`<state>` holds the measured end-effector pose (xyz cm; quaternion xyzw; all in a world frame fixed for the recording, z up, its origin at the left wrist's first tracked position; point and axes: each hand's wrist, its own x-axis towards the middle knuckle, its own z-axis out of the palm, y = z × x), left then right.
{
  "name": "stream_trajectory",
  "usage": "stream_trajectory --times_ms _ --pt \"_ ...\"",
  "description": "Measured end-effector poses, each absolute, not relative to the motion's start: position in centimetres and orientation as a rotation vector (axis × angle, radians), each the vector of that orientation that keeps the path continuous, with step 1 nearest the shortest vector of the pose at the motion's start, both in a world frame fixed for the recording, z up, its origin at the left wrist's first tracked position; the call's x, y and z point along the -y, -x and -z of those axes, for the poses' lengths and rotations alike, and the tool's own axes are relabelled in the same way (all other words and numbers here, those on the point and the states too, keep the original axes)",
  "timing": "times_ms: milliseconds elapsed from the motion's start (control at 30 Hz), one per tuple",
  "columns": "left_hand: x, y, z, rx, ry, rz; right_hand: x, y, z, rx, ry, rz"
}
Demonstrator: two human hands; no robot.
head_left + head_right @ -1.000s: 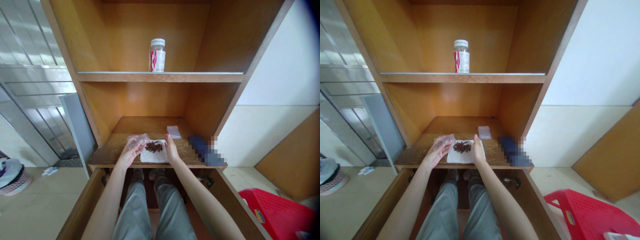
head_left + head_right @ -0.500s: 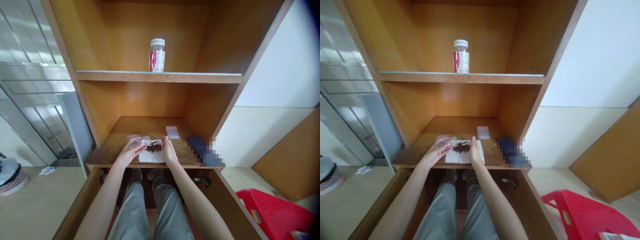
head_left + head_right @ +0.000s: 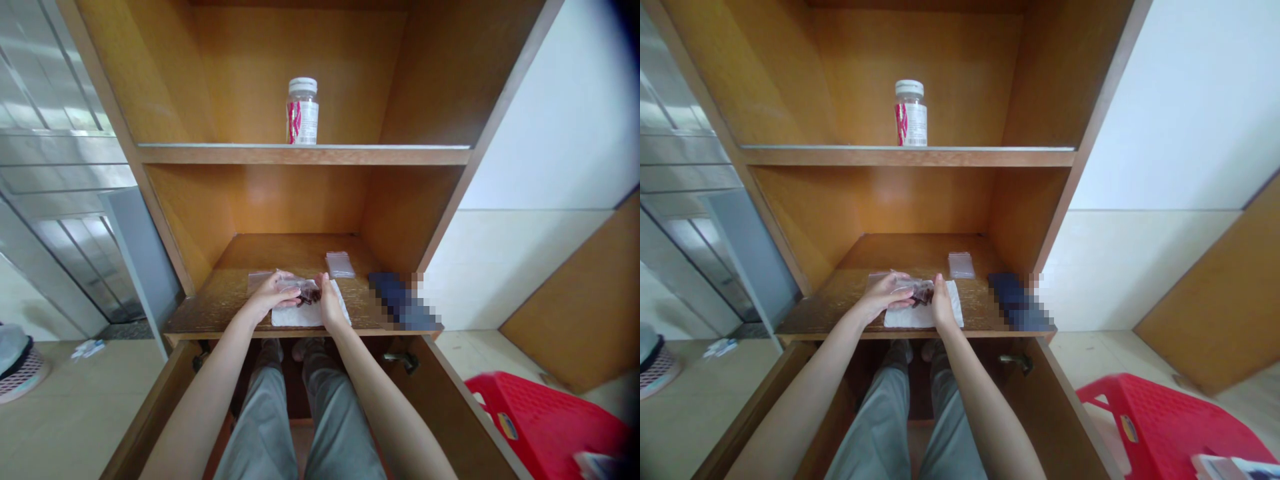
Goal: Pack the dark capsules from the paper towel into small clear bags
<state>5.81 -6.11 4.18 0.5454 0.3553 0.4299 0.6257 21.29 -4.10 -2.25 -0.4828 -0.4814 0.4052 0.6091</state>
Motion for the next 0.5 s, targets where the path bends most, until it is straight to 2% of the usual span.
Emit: stream_trajectory --times_ms 300,500 --pt "7.6 -4.1 -3.4 -0.842 -1.243 -1.132 4.6 -21.2 1.8 1.138 1.123 -0.918" --pt "8.2 -3.6 -2.8 -0.794 -1.221 -1.222 6.8 -21.2 -0.4 1.254 1.056 -0.711"
